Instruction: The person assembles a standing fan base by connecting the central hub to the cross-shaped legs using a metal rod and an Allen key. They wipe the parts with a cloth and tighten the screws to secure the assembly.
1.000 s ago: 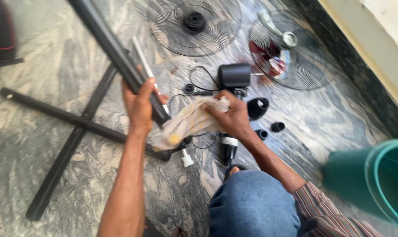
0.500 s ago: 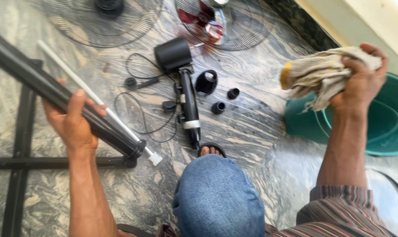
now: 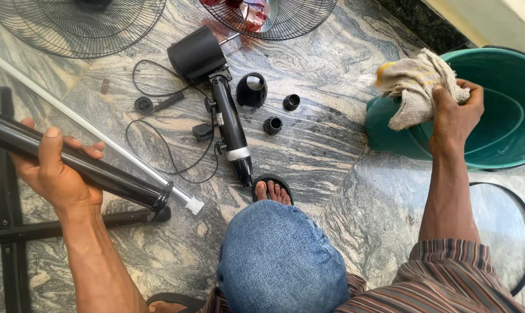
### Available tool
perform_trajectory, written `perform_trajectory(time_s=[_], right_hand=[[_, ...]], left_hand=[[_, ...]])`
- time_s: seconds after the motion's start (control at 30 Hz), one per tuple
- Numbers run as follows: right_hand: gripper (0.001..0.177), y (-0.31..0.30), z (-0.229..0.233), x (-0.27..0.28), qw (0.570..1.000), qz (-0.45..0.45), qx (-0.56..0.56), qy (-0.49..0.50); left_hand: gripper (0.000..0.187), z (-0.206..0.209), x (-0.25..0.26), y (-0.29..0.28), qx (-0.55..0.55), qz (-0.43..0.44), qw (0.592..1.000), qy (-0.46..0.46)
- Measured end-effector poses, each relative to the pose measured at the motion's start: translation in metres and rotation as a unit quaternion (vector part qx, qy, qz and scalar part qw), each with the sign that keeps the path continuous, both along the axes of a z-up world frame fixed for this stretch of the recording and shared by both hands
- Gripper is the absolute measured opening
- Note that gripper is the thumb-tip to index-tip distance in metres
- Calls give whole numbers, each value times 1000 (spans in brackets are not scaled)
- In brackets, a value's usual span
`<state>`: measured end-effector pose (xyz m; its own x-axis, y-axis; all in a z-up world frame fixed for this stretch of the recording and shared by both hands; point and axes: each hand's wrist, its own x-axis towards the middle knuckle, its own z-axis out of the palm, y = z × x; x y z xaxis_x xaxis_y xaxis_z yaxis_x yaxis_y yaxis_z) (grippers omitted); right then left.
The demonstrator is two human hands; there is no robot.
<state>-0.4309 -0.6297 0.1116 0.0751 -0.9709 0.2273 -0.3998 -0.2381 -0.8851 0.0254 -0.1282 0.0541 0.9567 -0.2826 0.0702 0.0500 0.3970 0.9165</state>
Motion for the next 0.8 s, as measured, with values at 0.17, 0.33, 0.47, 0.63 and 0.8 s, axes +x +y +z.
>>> perform_trajectory(time_s=[0.17,0.33,0.47,0.63,0.8], right_hand=[[44,0,-10,-11,998,-41,-22,34],[39,11,-8,-4,994,55,-22,88],[34,23,-8,1,932,91,-232,262],[51,29,10,24,911,43,-233,338],[55,49,25,43,826,28,-427,366]], left_hand=[[58,-1,2,4,-25,3,1000,18],[61,-1,3,1,4,22,1000,8],[65,0,2,-4,-27,18,999,34],[67,7,-5,-10,-25,16,999,40],[69,11,-7,-11,-29,30,998,50]])
